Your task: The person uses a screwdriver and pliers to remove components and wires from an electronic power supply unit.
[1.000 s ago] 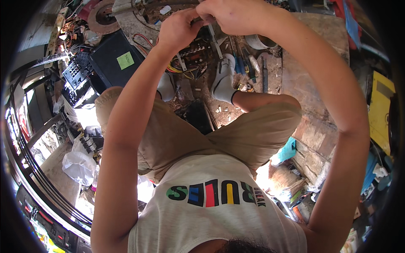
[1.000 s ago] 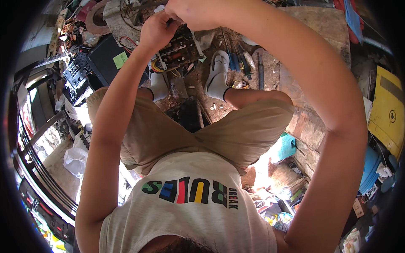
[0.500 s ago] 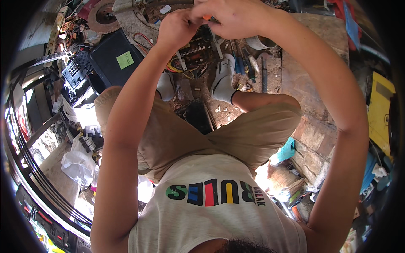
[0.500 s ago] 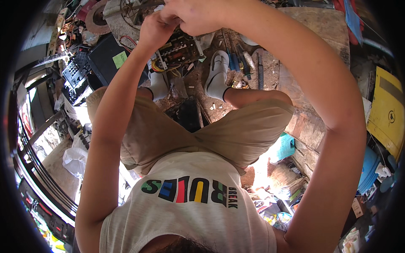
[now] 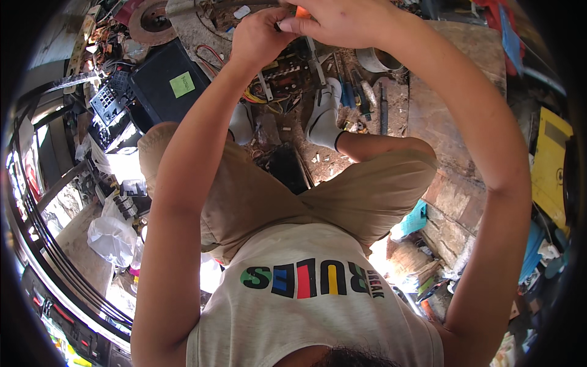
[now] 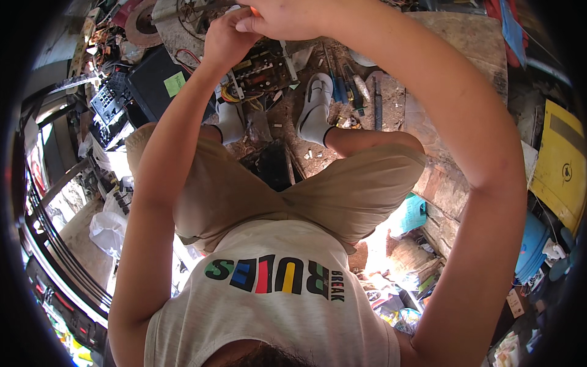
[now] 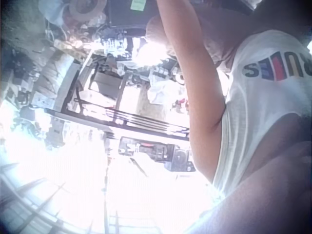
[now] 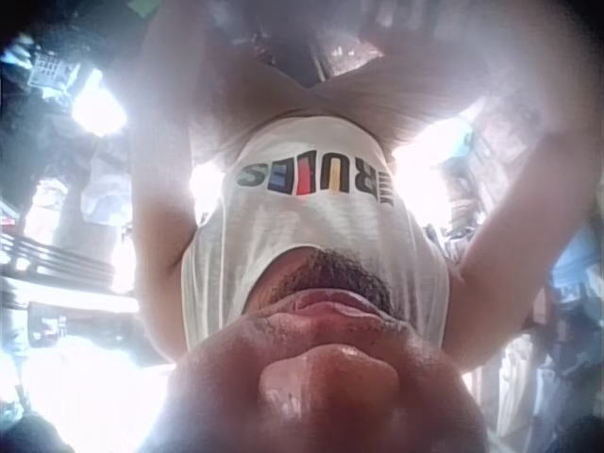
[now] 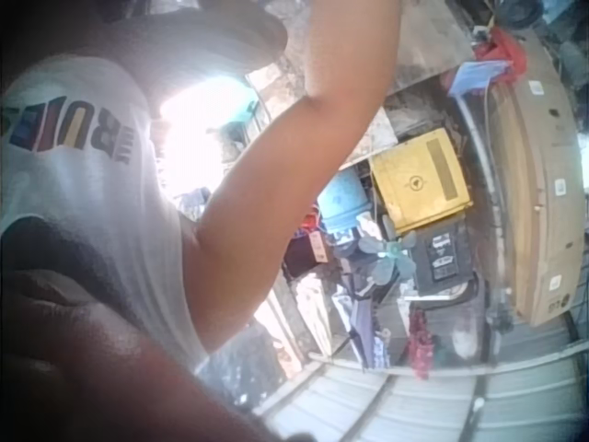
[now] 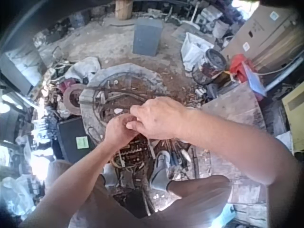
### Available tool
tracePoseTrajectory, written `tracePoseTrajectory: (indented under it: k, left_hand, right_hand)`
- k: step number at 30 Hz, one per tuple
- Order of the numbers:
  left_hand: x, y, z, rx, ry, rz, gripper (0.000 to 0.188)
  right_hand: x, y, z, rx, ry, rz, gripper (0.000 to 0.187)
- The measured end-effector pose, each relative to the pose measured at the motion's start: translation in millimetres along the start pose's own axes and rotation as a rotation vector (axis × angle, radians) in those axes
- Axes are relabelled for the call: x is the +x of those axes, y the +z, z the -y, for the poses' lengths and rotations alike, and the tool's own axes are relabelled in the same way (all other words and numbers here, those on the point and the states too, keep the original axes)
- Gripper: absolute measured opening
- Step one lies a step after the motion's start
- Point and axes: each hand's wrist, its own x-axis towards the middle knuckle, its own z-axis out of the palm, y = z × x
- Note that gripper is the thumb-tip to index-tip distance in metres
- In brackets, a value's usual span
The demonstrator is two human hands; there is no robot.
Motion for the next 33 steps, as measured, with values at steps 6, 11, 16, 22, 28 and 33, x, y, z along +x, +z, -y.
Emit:
tracePoseTrajectory:
  k: [6,11,16,22,28,33]
  left_hand:
    - [0.5,-2.1,5.8,0.007,0.124,-0.008,0.021]
    - [0.0,2.6,9.6,0.044,0.021,-0.011,0.022]
    - [1.7,-8.4,-9.9,0.031,-0.087,0.066,0.025]
    - [1.1,-25.8,-3.4,-0.108,0.082,-0.103,0.048]
    - [-23.0,-57.0,-9.7,0.367,-0.294,0.249,0.063]
    - [-46.8,-43.8,13.5,0.197,-0.344,0.335,0.053]
  right_hand:
    - [2.0,5.5,-6.9,-0.008,-0.193,-0.050,0.023]
    - [3.0,0.3,8.6,-0.126,0.011,0.023,0.016]
    - [0.1,4.3,-9.6,-0.102,-0.206,-0.027,0.011]
    - [-17.2,18.6,-12.4,0.028,-0.222,-0.241,0.017]
    - [-13.3,21.3,-8.1,0.213,-0.023,-0.269,0.018]
    - [-3.4,-7.9,22.6,-0.104,0.189,0.092,0.018]
